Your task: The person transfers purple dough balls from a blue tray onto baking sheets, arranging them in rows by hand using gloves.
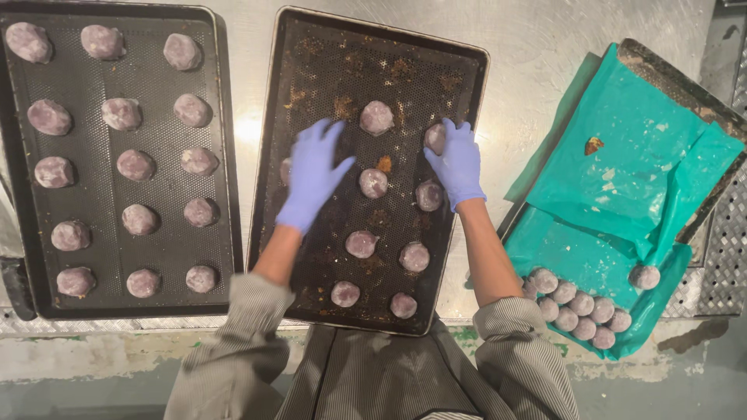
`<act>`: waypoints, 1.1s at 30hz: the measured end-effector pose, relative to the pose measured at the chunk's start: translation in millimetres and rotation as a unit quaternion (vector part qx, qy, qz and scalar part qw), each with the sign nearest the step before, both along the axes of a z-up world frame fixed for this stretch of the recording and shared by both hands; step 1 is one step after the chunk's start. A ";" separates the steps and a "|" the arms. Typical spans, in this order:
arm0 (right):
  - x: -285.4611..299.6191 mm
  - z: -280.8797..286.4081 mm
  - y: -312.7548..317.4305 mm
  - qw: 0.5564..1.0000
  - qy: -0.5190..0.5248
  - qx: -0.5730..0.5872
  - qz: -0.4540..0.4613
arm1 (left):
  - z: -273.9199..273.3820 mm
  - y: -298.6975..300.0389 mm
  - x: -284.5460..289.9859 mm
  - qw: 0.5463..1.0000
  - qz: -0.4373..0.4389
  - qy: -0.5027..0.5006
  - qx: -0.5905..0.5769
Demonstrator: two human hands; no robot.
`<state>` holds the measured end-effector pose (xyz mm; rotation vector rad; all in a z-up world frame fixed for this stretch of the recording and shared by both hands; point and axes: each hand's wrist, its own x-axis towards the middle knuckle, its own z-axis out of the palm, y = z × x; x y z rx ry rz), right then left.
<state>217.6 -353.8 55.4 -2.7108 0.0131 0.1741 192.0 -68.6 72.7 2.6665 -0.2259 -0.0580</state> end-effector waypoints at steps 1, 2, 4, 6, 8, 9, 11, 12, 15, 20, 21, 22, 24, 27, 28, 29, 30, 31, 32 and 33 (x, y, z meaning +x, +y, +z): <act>-1.3 2.6 2.1 1.000 0.011 0.005 -0.009 | -3.1 -19.2 14.4 0.999 -0.031 -0.027 -0.006; -3.0 5.4 3.5 1.000 0.022 0.010 -0.017 | -7.6 -36.8 29.9 0.997 -0.061 -0.054 -0.013; -15.1 11.0 0.7 0.999 -0.025 0.037 -0.010 | -18.7 -63.0 52.8 0.998 -0.061 -0.034 0.002; -32.2 14.9 -11.0 0.995 -0.078 0.061 -0.003 | -28.9 -76.9 56.0 0.998 -0.060 -0.019 0.015; -71.0 16.3 -34.9 0.979 -0.182 0.090 -0.034 | -35.6 -82.4 56.9 0.998 -0.064 -0.018 -0.006; -95.6 15.7 -50.3 0.975 -0.198 0.075 -0.070 | -37.7 -87.0 54.2 0.998 -0.062 -0.009 0.012; -152.4 11.1 -86.1 0.966 -0.195 0.069 -0.154 | -35.9 -89.0 48.5 0.998 -0.058 -0.008 0.028; -182.4 7.9 -109.9 0.960 -0.176 0.079 -0.202 | -31.6 -90.2 45.6 0.998 -0.055 -0.016 0.026; -257.3 -8.4 -206.5 0.902 -0.175 0.080 -0.386 | -5.1 -99.0 31.7 0.999 -0.014 -0.034 0.035; -319.6 -18.8 -383.5 0.885 -0.144 -0.023 -0.442 | 37.7 -168.6 -32.3 0.989 -0.049 -0.131 -0.043; -314.2 -25.9 -409.8 0.911 -0.175 -0.041 -0.371 | 41.6 -192.7 -50.3 0.987 -0.081 -0.116 -0.082; -304.7 -36.1 -428.9 0.928 -0.153 -0.040 -0.339 | 44.7 -214.4 -66.5 0.981 -0.114 -0.101 -0.121; -286.4 -48.0 -463.9 0.945 -0.073 -0.068 -0.310 | 46.3 -253.4 -100.5 0.976 -0.180 -0.041 -0.118; -282.6 -64.1 -483.2 0.948 -0.002 -0.096 -0.304 | 42.7 -287.3 -148.0 0.967 -0.180 0.050 -0.172; -281.3 -67.0 -489.8 0.949 0.002 -0.095 -0.299 | 41.2 -292.9 -160.2 0.969 -0.171 0.051 -0.174; -280.4 -70.5 -495.3 0.952 0.002 -0.094 -0.291 | 39.8 -296.2 -170.9 0.964 -0.167 0.065 -0.195; -280.3 -74.6 -500.8 0.936 0.008 0.026 -0.350 | 37.7 -299.8 -179.5 0.959 -0.164 0.078 -0.216; -283.6 -81.2 -503.9 0.904 0.019 0.147 -0.402 | 35.2 -303.3 -189.5 0.961 -0.154 0.080 -0.214; -288.6 -86.7 -508.3 0.907 0.025 0.148 -0.393 | 33.1 -308.3 -199.7 0.958 -0.144 0.097 -0.229; -287.9 -90.6 -513.8 0.893 0.023 0.222 -0.391 | 31.0 -313.9 -202.3 0.954 -0.139 0.107 -0.243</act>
